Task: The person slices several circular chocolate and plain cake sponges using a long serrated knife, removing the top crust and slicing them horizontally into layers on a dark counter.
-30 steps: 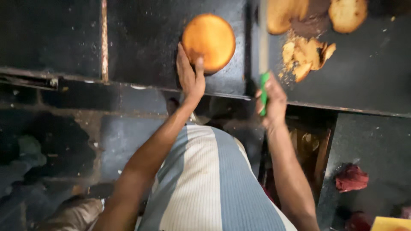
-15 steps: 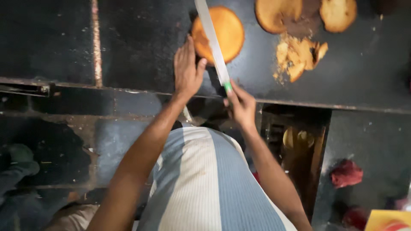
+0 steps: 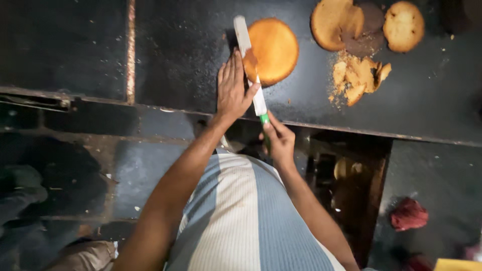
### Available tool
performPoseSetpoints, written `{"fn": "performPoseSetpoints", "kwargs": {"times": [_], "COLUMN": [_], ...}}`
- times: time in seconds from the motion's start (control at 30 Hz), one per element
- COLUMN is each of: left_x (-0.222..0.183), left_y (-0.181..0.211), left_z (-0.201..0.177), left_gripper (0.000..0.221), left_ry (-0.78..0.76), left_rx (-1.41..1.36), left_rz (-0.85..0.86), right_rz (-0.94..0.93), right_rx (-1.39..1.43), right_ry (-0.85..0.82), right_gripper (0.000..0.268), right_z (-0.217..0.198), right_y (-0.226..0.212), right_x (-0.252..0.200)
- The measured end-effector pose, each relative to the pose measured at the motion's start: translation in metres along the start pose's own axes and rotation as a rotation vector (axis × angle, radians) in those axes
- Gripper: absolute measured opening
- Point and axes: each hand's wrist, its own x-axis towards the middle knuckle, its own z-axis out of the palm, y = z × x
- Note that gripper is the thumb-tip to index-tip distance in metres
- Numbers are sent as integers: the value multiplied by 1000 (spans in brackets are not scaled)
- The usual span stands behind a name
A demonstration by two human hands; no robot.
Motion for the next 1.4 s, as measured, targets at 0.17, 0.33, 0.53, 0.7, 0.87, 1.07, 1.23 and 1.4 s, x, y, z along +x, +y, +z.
{"fn": "performPoseSetpoints", "kwargs": {"times": [0.17,0.33,0.53,0.7,0.87,1.07,1.23,1.4], "left_x": [8,78,90,101,100,66,25,51], "left_y": [15,76,109,43,8,50,64,37], "left_z": [18,39,-48,-119,-196,-119,-99,-69], "left_gripper": [79,73,90,72,69,57,76,67], "left_ry": [90,291,73,179,328,305,-522,-220], "left_rx": [439,-168,42,-352,-891,-81,355,254], "left_rz": [-242,-436,-118,-122,-313,151,383,367], "right_rz": [114,104,-655,-688,-468,-538,-455,44], "right_rx": [300,454,-879,-703,-726,-602,-439,36], "right_ry": [45,41,541,366,4,435,258,163], "right_gripper": [47,47,34,29,35,34,39,46], "right_z": [-17,-49,-83,-84,-58,-136,-136,-84], "right_y": [-11,-26,-38,-26,14,-9,-12,8], "right_x": [26,44,13,-3,-32,-4,-17,-17]}}
